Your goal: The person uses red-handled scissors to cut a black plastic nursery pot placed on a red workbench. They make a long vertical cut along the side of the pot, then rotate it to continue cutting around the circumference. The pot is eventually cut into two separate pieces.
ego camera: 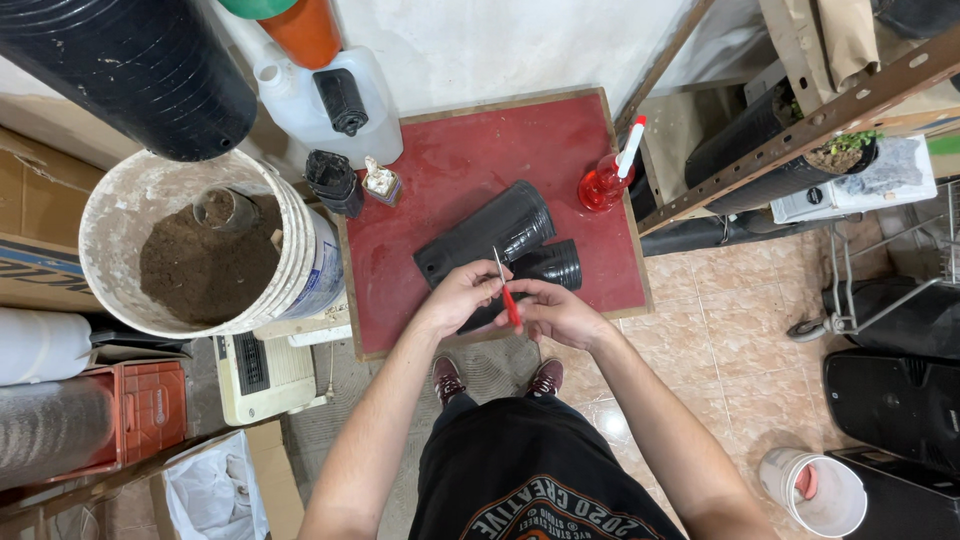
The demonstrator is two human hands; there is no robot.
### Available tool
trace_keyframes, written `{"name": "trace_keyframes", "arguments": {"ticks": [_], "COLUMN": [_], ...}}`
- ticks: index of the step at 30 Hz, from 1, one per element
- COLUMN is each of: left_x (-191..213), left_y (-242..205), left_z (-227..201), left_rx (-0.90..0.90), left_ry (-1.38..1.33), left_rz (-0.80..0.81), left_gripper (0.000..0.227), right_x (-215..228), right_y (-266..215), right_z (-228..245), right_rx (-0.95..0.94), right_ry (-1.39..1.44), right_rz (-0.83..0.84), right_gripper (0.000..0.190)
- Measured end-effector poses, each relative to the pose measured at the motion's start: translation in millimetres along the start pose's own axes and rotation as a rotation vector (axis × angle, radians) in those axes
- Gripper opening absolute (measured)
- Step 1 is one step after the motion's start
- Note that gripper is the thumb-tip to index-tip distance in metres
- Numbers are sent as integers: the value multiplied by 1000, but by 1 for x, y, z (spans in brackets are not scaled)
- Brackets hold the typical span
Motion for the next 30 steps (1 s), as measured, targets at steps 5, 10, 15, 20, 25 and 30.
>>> {"name": "trace_keyframes", "arguments": {"ticks": [5,10,15,20,25,30], "left_x": [-2,-24,-10,-8,-27,-32], "left_y": [-1,-2,15,6,-19,-28], "left_z": [-30,-54,-39,-47,-68,-42], "left_rx": [-146,-351,-384,-367,44,-26], "left_ry": [741,1592,1659,1623,1429,1437], "left_rz": [-197,-447,-697,-700,-588,-549], "left_gripper": [35,70,72,57,65,60], "right_x": [30,76,110,72,77,84], "right_y": [6,8,28,34,38,43], "right_z": [-18,-23,-39,-7,-6,-10], "right_rx": [-73,-208,-308,-319,-380,-442], "right_ry": [-268,-501,-450,-509,-541,-423], "right_rz": [-84,-214,-237,-180,-171,-70], "right_gripper": [55,64,57,57,60,62]}}
Point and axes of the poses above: each hand's wrist, its own y-axis towards the middle knuckle, its own x-axis out of the back of the hand, z = x × y, the point moved 4 cm from there along y, towards the middle knuckle, and after that the axes turned 5 degrees about -y, right-handed, at the moved point
